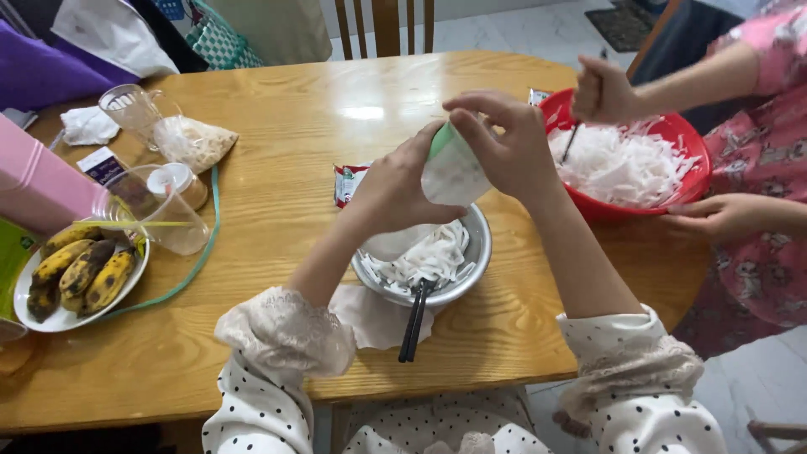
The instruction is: Mixing shredded coconut with sugar in a bowl using chopsticks and pouring more sugar from a jar.
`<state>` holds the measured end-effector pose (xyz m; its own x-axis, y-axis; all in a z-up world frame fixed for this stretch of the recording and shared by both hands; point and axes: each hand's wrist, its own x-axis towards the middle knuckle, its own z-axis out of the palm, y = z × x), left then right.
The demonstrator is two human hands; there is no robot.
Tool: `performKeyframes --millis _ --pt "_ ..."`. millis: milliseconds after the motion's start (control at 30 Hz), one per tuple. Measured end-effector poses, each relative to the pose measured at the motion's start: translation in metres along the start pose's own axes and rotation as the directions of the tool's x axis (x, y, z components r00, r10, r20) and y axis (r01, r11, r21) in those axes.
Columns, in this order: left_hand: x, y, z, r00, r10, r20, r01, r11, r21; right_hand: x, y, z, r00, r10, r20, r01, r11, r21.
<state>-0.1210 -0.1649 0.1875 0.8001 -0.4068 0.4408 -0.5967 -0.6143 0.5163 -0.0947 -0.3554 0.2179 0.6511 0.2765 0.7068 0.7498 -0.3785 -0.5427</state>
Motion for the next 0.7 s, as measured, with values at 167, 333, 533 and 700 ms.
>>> performKeyframes --millis 167,333,533,700 --pt "0.011 -0.009 -0.024 0.962 -0.089 0.259 0.131 0.98 -0.148 0.001 0.01 0.007 0.988 -0.154 0.017 0.15 0.978 0.148" --pt "0.024 -0.031 -0.026 0.919 -0.04 0.392 0.182 0.925 -0.333 -0.002 0.02 0.015 0.979 -0.203 -0.008 0.192 0.914 0.358" --pt "0.025 -0.061 -0.015 0.867 0.057 0.494 0.255 0.802 -0.54 -0.005 0.028 0.028 0.976 -0.214 -0.032 0.199 0.828 0.524" --pt "0.007 -0.177 0.069 0.822 -0.055 0.567 0.569 0.1 -0.816 0.007 0.037 0.04 0.924 -0.381 -0.041 0.293 0.634 0.716"
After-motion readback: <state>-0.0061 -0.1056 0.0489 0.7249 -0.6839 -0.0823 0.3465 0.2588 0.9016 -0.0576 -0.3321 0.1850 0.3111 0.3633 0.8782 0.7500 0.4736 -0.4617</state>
